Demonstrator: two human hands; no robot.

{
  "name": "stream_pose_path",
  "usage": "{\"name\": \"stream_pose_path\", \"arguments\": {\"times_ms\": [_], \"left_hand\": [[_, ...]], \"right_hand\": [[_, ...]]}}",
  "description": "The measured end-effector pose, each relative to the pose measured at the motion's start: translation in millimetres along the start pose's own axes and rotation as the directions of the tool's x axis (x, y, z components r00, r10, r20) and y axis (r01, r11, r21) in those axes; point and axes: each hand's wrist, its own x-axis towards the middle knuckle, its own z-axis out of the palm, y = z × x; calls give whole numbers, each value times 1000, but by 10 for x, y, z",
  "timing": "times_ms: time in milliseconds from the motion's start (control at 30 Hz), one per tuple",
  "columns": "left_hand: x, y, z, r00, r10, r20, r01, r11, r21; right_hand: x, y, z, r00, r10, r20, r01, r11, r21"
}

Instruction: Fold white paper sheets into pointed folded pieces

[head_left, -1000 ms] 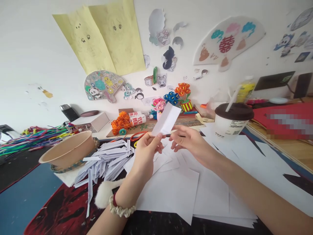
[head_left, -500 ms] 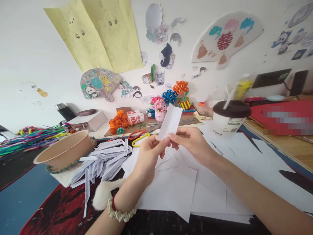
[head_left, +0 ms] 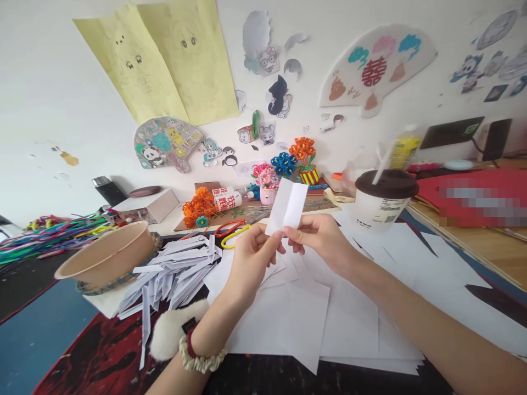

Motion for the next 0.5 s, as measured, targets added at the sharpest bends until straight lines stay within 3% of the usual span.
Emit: {"name": "stream_pose_path", "arguments": {"times_ms": [100, 167, 267, 367, 500], "left_hand": [[18, 1, -75, 979, 205, 23, -206, 971, 122], [29, 6, -134, 924, 375, 71, -380, 887, 264], [39, 7, -183, 810, 551, 200, -574, 678, 460], [46, -1, -187, 723, 625, 296, -666, 516, 538], [61, -21, -206, 683, 652, 330, -693, 434, 576]], "right_hand": [[26, 1, -75, 997, 33, -71, -31, 999, 24], [47, -8, -143, 997, 57, -55, -56, 998, 35], [67, -24, -210, 996, 86, 5, -87, 996, 38], [66, -34, -220, 993, 103, 51, -104, 994, 17], [54, -50, -216, 993, 93, 72, -89, 995, -54]]}}
